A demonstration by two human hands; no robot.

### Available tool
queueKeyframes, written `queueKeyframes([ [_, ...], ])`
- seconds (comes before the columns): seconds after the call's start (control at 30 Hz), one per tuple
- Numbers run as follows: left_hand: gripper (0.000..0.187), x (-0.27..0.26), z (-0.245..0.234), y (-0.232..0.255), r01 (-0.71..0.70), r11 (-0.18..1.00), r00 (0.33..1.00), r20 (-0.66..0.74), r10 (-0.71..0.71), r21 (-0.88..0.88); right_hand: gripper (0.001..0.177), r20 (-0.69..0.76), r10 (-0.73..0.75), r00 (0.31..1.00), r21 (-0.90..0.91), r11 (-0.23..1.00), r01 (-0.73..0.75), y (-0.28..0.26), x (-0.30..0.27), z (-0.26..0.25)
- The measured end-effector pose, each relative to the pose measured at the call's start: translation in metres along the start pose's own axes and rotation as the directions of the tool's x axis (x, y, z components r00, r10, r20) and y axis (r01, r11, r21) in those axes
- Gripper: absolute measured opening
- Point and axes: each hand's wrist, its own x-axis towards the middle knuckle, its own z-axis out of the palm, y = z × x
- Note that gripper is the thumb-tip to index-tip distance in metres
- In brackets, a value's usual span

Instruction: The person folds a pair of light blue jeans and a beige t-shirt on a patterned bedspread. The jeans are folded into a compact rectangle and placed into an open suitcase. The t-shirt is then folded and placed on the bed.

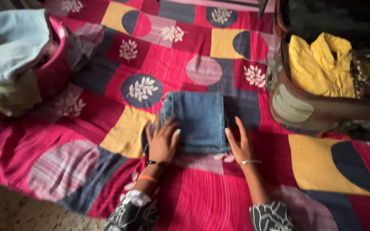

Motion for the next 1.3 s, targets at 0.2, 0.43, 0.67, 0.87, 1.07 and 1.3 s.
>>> queueKeyframes([
  [0.2, 0.100, 0.052, -0.002, -0.030, 0.570, 0.820, 0.700, 0.493, -0.516, 0.049, 0.082, 0.157, 0.302, 0.940, -0.507, 0.842, -0.185, 0.016, 0.010, 0.005],
  [0.43, 0.109, 0.072, 0.018, -0.046, 0.426, 0.893, 0.753, 0.490, -0.440, 0.147, 0.085, 0.166, 0.237, 0.957, -0.496, 0.859, -0.126, 0.045, 0.007, 0.011],
  [0.67, 0.107, 0.069, 0.021, -0.049, 0.433, 0.896, 0.743, 0.521, -0.419, 0.103, 0.064, 0.172, 0.100, 0.980, -0.311, 0.950, -0.042, 0.020, 0.006, 0.009],
  [0.87, 0.106, 0.049, 0.011, -0.053, 0.459, 0.877, 0.835, 0.407, -0.371, -0.143, 0.056, 0.199, 0.035, 0.979, 0.205, 0.976, -0.076, -0.012, -0.001, 0.006],
  [1.07, 0.101, 0.034, 0.019, -0.046, 0.437, 0.831, 0.890, 0.298, -0.345, -0.345, 0.057, 0.151, 0.064, 0.986, 0.327, 0.939, -0.111, 0.004, 0.005, 0.009],
  [1.3, 0.092, 0.044, -0.002, -0.021, 0.513, 0.822, 0.840, 0.339, -0.423, -0.247, 0.058, 0.147, 0.142, 0.979, 0.253, 0.951, -0.176, 0.008, 0.006, 0.008],
])
